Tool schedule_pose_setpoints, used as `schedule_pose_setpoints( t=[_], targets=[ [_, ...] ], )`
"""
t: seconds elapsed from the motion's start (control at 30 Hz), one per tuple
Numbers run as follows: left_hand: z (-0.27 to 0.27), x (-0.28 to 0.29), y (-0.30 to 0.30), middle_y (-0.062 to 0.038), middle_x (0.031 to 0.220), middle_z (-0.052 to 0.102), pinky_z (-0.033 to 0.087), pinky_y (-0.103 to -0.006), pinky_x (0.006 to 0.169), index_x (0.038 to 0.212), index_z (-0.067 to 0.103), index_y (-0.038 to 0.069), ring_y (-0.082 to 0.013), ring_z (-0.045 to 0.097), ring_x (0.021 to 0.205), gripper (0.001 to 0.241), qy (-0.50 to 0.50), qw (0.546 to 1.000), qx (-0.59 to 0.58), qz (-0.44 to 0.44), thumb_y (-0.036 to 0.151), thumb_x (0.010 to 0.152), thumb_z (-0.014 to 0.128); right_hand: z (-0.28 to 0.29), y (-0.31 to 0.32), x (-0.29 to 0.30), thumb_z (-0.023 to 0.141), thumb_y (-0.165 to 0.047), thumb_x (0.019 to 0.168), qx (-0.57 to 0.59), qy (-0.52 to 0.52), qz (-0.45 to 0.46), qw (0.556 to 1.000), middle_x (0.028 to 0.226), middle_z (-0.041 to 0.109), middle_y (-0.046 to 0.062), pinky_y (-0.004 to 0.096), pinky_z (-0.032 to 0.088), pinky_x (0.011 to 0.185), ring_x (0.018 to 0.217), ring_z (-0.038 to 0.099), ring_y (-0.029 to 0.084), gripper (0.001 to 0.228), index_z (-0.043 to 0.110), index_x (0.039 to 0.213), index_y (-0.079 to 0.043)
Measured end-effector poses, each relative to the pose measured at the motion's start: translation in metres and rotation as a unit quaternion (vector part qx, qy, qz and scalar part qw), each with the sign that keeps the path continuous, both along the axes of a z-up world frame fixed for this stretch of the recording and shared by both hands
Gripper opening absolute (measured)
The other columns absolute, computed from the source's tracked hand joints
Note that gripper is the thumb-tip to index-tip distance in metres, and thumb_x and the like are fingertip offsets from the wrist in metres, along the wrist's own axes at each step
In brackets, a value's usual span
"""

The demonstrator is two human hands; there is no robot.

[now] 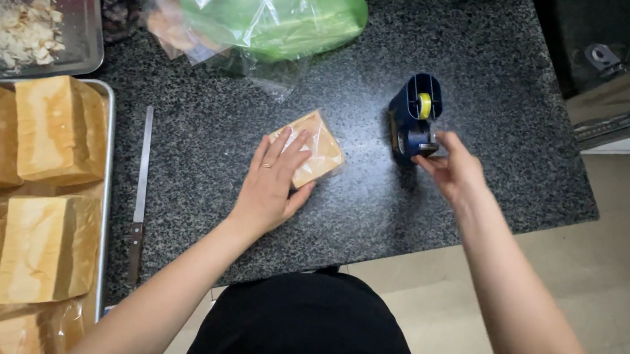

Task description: Packaging baked loaves of bread into individual plastic bags and sealing them with adhesive tape.

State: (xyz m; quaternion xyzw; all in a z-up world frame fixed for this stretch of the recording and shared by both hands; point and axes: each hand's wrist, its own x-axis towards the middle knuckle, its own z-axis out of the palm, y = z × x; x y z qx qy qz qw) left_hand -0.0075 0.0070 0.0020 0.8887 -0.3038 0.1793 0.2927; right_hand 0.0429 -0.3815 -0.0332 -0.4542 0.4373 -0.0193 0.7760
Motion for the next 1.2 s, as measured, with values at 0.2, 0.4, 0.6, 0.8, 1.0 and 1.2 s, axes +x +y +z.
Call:
schedule_pose_setpoints(
  t=[0.2, 0.4, 0.6, 0.8, 1.0, 1.2],
  targets=[
    [0.004, 0.0, 0.002, -0.01, 0.163, 0.048, 0.026, -0.0533, 0.127, 0.134, 0.063, 0.016, -0.0348, 0.038, 0.154, 0.043, -0.053, 0.998, 0.025, 0.024, 0.04, 0.099, 0.07, -0.018, 0.022, -0.054, 0.076, -0.006, 0.087, -0.005, -0.079, -0.053, 0.995, 0.11, 0.067, 0.028, 0.051, 0.064, 0.1, 0.104, 0.077, 0.036, 0.034, 0.06, 0.111, 0.011],
    [-0.006, -0.002, 0.004, -0.006, 0.152, 0.059, 0.031, -0.0521, 0.126, 0.136, 0.068, 0.021, -0.0318, 0.046, 0.148, 0.043, -0.064, 0.997, 0.03, 0.024, 0.04, 0.098, 0.07, -0.043, 0.027, -0.055, 0.074, -0.02, 0.099, -0.058, -0.054, 0.008, 0.997, 0.101, 0.072, 0.019, 0.042, 0.068, 0.09, 0.095, 0.079, 0.029, 0.028, 0.066, 0.112, 0.004],
    [0.001, -0.005, 0.006, -0.007, 0.148, 0.062, 0.029, -0.0534, 0.127, 0.136, 0.068, 0.02, -0.0339, 0.049, 0.147, 0.039, -0.043, 0.998, 0.038, 0.014, 0.037, 0.101, 0.066, -0.115, 0.025, -0.041, 0.063, -0.033, 0.105, -0.206, 0.122, 0.353, 0.904, 0.123, 0.075, 0.013, 0.042, 0.06, 0.102, 0.115, 0.071, 0.029, 0.036, 0.07, 0.13, -0.007],
    [-0.009, -0.004, 0.0, -0.006, 0.151, 0.058, 0.029, -0.0547, 0.126, 0.138, 0.068, 0.029, -0.0344, 0.045, 0.149, 0.037, -0.066, 0.997, 0.028, 0.022, 0.039, 0.103, 0.062, 0.005, 0.094, -0.049, 0.067, -0.016, 0.104, -0.123, 0.018, 0.164, 0.979, 0.095, 0.064, 0.01, 0.039, 0.071, 0.065, 0.068, 0.072, 0.02, 0.034, 0.061, 0.127, 0.008],
    [-0.022, -0.007, -0.004, -0.004, 0.151, 0.056, 0.03, -0.0542, 0.127, 0.15, 0.055, 0.033, -0.0335, 0.043, 0.15, 0.048, -0.077, 0.997, 0.004, 0.027, 0.034, 0.103, 0.064, 0.129, 0.171, -0.074, 0.065, 0.001, 0.099, -0.179, -0.159, 0.274, 0.931, 0.091, 0.067, 0.015, 0.028, 0.066, 0.048, 0.058, 0.057, 0.012, 0.06, 0.047, 0.156, -0.009],
    [-0.023, -0.005, -0.003, -0.007, 0.15, 0.061, 0.031, -0.0579, 0.125, 0.158, 0.035, 0.02, -0.0359, 0.05, 0.146, 0.076, -0.089, 0.994, -0.061, 0.02, 0.027, 0.096, 0.078, 0.119, 0.195, -0.072, 0.068, -0.002, 0.1, -0.109, -0.228, 0.283, 0.925, 0.1, 0.073, 0.021, 0.029, 0.06, 0.042, 0.057, 0.063, 0.017, 0.049, 0.031, 0.133, -0.002]
  ],
)
